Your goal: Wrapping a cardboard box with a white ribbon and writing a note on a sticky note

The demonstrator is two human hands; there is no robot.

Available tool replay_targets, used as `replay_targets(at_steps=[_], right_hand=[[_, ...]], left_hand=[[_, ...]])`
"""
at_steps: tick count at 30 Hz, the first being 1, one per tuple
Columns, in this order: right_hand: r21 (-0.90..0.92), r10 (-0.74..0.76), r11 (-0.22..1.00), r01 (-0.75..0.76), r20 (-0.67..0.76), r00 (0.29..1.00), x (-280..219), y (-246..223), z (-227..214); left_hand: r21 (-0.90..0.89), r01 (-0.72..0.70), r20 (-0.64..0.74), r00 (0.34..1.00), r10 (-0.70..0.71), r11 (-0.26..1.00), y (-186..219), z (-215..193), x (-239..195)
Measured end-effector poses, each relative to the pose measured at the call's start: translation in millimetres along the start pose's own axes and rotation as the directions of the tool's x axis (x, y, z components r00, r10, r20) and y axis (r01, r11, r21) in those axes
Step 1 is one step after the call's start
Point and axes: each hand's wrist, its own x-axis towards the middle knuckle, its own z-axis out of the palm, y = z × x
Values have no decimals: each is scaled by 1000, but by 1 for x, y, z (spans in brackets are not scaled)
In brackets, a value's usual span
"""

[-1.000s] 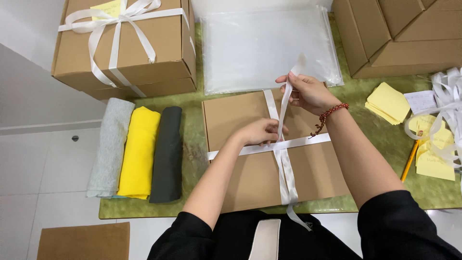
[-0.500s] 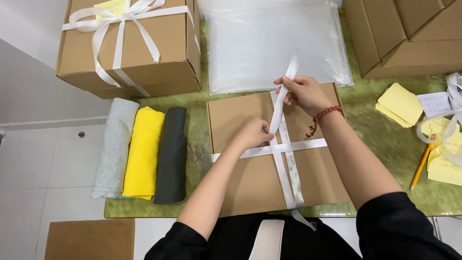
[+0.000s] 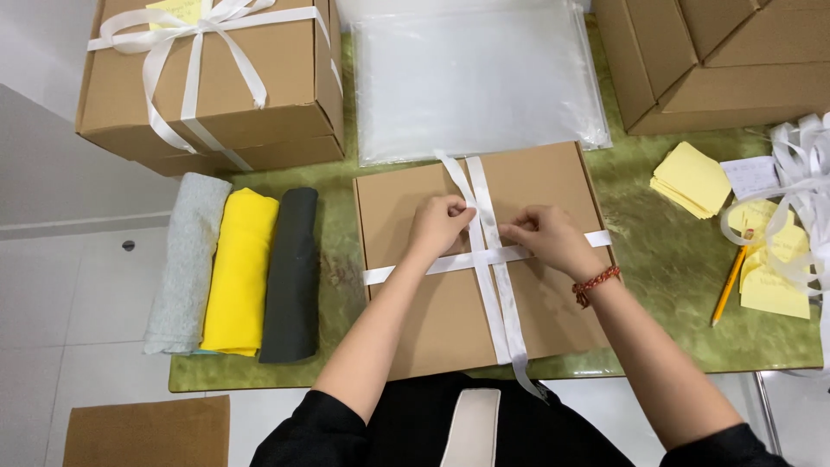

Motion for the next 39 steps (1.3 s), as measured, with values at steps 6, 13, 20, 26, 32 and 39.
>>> replay_targets(at_steps=[6, 13, 20, 26, 32, 39], right_hand=[[174, -10, 985, -2, 67, 998, -2, 18, 25], [308, -111, 947, 88, 58, 992, 72, 78, 57], [36, -138, 990, 139, -26, 990, 64, 49, 46], [71, -79, 994, 82, -43, 996, 64, 52, 42], [253, -41, 965, 68, -112, 993, 58, 54, 51], [202, -224, 916, 347, -461, 859, 62, 78, 86]], left_hand=[[-53, -134, 4, 991, 135, 990, 58, 1, -35], [130, -126, -66, 989, 135, 984, 76, 6, -103], [608, -282, 276, 952, 136, 742, 28, 101, -137], [612, -281, 241, 956, 164, 739, 11, 116, -131], [79, 9, 267, 963, -30, 997, 55, 52, -151], [-731, 461, 468, 875, -122, 503, 5, 45, -129]])
